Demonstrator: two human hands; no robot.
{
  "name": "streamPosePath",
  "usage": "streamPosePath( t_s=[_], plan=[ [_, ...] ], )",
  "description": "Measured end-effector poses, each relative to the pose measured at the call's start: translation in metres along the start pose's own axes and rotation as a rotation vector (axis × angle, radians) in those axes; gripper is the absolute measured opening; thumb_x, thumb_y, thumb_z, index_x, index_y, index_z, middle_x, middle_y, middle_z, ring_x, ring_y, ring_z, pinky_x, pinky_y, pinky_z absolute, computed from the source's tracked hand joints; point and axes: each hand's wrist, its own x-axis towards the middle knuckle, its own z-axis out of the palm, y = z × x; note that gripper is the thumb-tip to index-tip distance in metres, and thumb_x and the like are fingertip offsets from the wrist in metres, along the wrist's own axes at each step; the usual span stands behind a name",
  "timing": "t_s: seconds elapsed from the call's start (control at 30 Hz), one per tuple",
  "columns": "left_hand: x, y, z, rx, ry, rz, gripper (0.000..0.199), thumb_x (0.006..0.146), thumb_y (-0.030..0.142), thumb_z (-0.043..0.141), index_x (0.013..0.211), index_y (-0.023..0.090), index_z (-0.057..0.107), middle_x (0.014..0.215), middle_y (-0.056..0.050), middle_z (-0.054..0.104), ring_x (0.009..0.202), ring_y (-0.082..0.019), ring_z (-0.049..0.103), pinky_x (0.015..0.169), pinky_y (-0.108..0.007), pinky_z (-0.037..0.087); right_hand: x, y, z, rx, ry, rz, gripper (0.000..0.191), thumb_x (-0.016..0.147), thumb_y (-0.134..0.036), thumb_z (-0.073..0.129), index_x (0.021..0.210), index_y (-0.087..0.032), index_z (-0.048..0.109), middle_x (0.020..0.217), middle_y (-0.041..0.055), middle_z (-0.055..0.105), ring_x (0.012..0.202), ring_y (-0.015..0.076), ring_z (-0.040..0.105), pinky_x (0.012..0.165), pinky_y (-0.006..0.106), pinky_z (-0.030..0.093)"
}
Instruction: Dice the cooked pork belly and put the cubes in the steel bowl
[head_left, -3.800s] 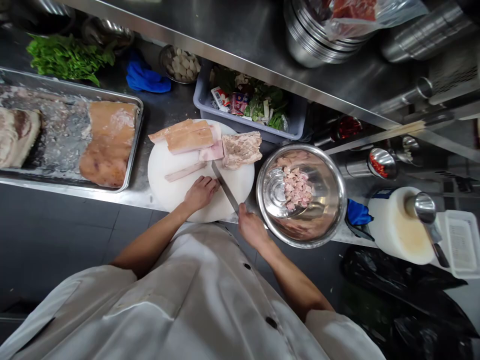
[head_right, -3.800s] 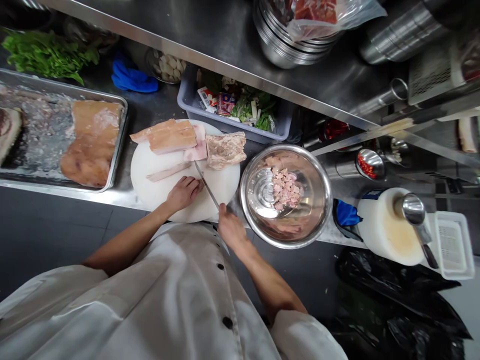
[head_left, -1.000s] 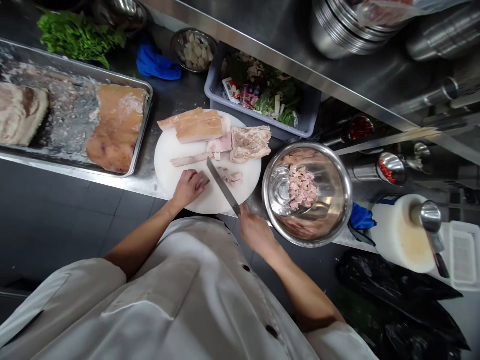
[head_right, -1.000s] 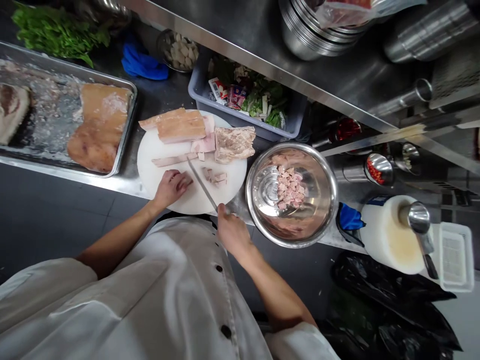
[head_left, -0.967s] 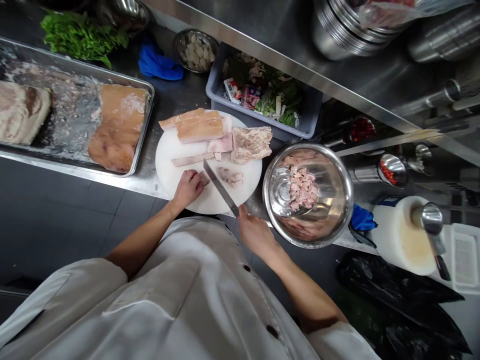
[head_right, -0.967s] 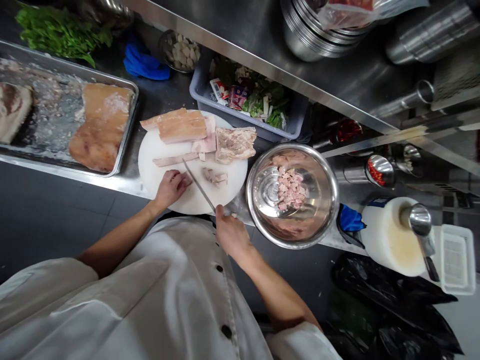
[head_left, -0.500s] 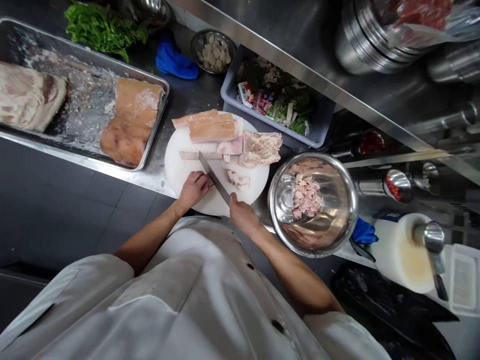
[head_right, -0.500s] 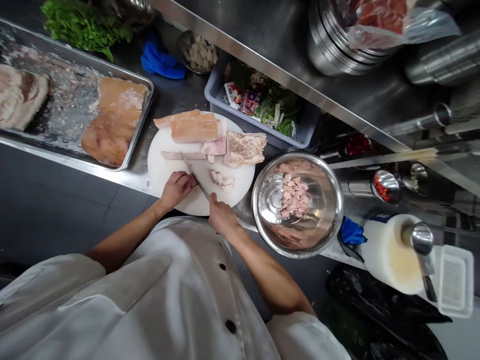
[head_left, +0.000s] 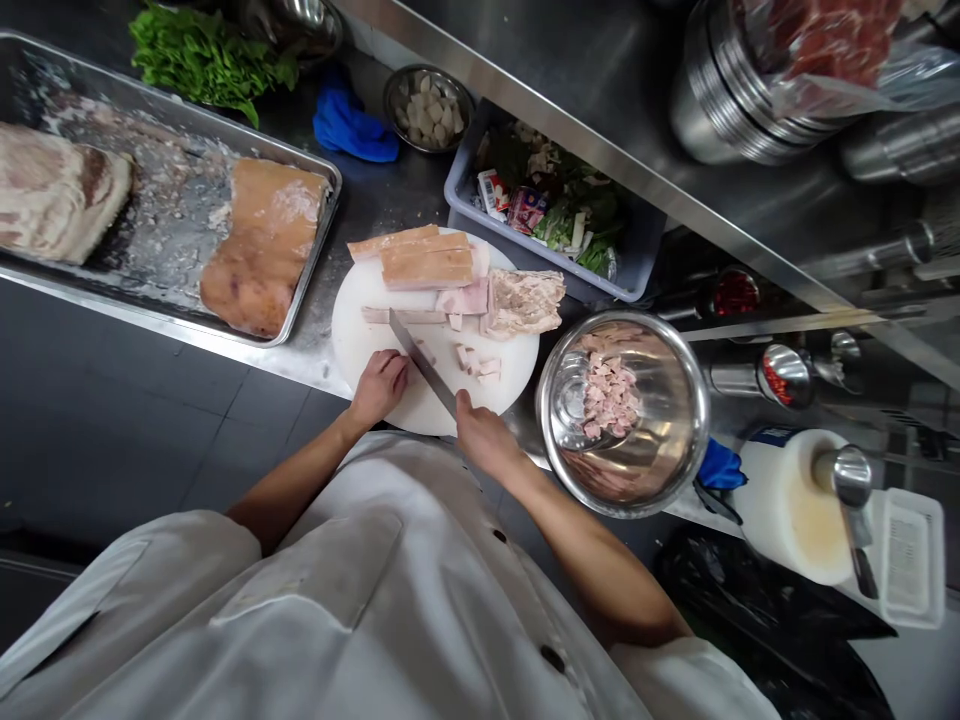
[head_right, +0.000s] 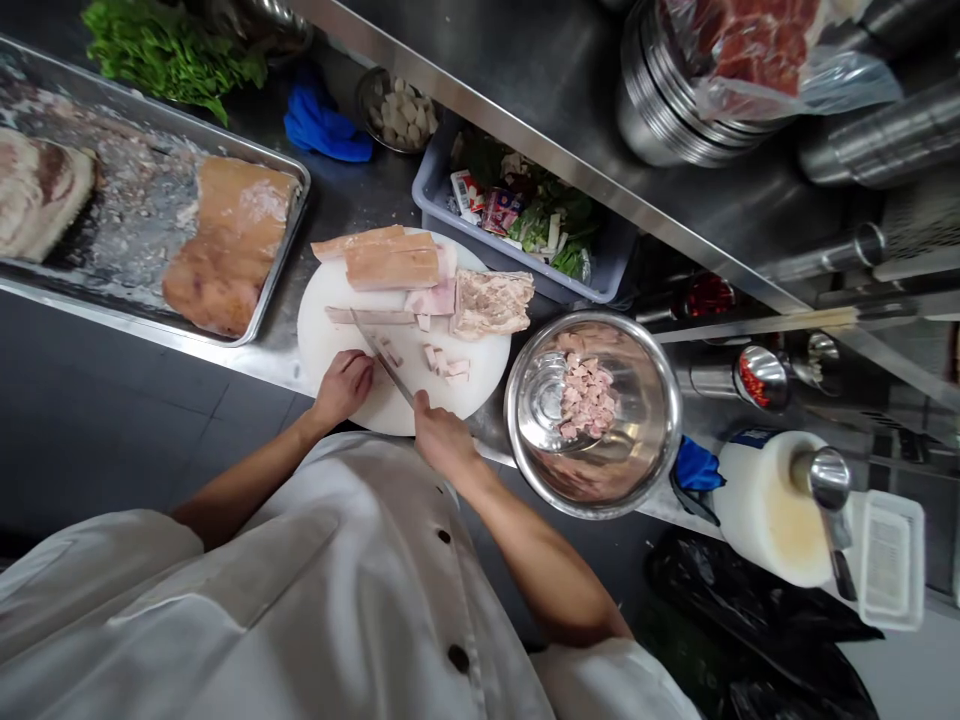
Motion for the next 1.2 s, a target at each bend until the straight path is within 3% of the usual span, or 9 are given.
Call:
streamPosePath(
  t_s=[0.17,0.4,0.47,0.7,0.8,0.9,1.03,1.13,1.2],
  plan=[
    [-0.004,-0.003,-0.005,-0.019,-0.040,0.002,0.019,0.097,0.017,0.043,0.093,0.020,0.062,0.098,-0.010,0.063,0.092,-0.022,0.055,0.084,-0.037,0.051,-0.045,0.002,-0.009,-0.039,-0.076,0.001,0.047,0.088,-0.001,0.046,0.132,-0.013,0.037,0.095,0.0157,0.072,0.090,0.0291,0.074,0.073,0.032,0.052],
    [-0.002,-0.008,-0.001,-0.060,0.006,-0.043,0.019,0.095,0.017,0.045,0.094,0.019,0.064,0.098,-0.010,0.064,0.094,-0.022,0.057,0.087,-0.040,0.051,0.008,-0.009,0.019,0.042,-0.054,0.039,0.040,0.096,-0.005,0.042,0.135,-0.009,0.036,0.099,0.0176,0.073,0.095,0.0288,0.073,0.078,0.034,0.052],
    [-0.004,-0.008,-0.002,-0.079,0.042,-0.059,0.019,0.094,0.016,0.046,0.097,0.019,0.064,0.099,-0.010,0.065,0.096,-0.022,0.057,0.089,-0.040,0.052,0.010,-0.006,0.022,0.078,-0.033,0.041,0.036,0.101,-0.011,0.040,0.136,-0.010,0.034,0.099,0.0171,0.073,0.093,0.0280,0.073,0.078,0.034,0.052],
    [-0.007,-0.007,0.000,-0.071,0.100,-0.067,0.019,0.094,0.012,0.045,0.091,0.019,0.062,0.097,-0.010,0.065,0.091,-0.022,0.058,0.084,-0.037,0.052,-0.044,-0.003,0.000,0.001,-0.051,0.016,0.028,0.102,-0.015,0.038,0.130,-0.012,0.039,0.092,0.0170,0.072,0.088,0.0310,0.073,0.072,0.035,0.052],
    [-0.008,-0.007,0.000,-0.053,0.099,-0.056,0.019,0.094,0.013,0.044,0.092,0.019,0.062,0.098,-0.011,0.066,0.092,-0.022,0.058,0.085,-0.037,0.052,-0.049,-0.004,-0.008,-0.009,-0.092,0.010,0.029,0.100,-0.013,0.041,0.129,-0.012,0.039,0.094,0.0173,0.071,0.088,0.0309,0.073,0.071,0.034,0.051],
    [-0.008,-0.007,-0.001,-0.063,0.069,-0.061,0.019,0.094,0.012,0.044,0.089,0.019,0.061,0.098,-0.010,0.066,0.093,-0.022,0.058,0.086,-0.037,0.052,-0.036,-0.008,-0.008,0.013,-0.105,-0.011,0.038,0.096,-0.008,0.043,0.133,-0.010,0.036,0.095,0.0173,0.072,0.090,0.0306,0.073,0.071,0.033,0.051],
    [-0.006,-0.006,-0.002,-0.068,0.078,-0.074,0.021,0.094,0.012,0.043,0.086,0.020,0.061,0.095,-0.009,0.065,0.093,-0.021,0.058,0.086,-0.035,0.052,-0.001,-0.022,0.014,0.037,-0.074,-0.007,0.045,0.092,-0.002,0.042,0.136,-0.008,0.036,0.096,0.0179,0.073,0.092,0.0287,0.073,0.073,0.032,0.049],
    [-0.007,-0.002,-0.001,-0.074,0.078,-0.086,0.019,0.094,0.014,0.045,0.087,0.020,0.061,0.093,-0.009,0.065,0.093,-0.021,0.058,0.086,-0.035,0.052,0.021,-0.021,0.034,0.077,-0.001,0.012,0.036,0.100,-0.010,0.036,0.136,-0.008,0.038,0.094,0.0166,0.074,0.088,0.0272,0.073,0.071,0.031,0.047],
    [-0.007,-0.002,-0.006,-0.096,0.069,-0.096,0.017,0.093,0.015,0.045,0.088,0.020,0.061,0.092,-0.008,0.064,0.091,-0.020,0.059,0.085,-0.034,0.052,0.021,-0.008,0.042,0.120,0.059,0.010,0.031,0.106,-0.020,0.033,0.134,-0.010,0.040,0.094,0.0154,0.074,0.085,0.0262,0.072,0.068,0.030,0.045]
  ],
)
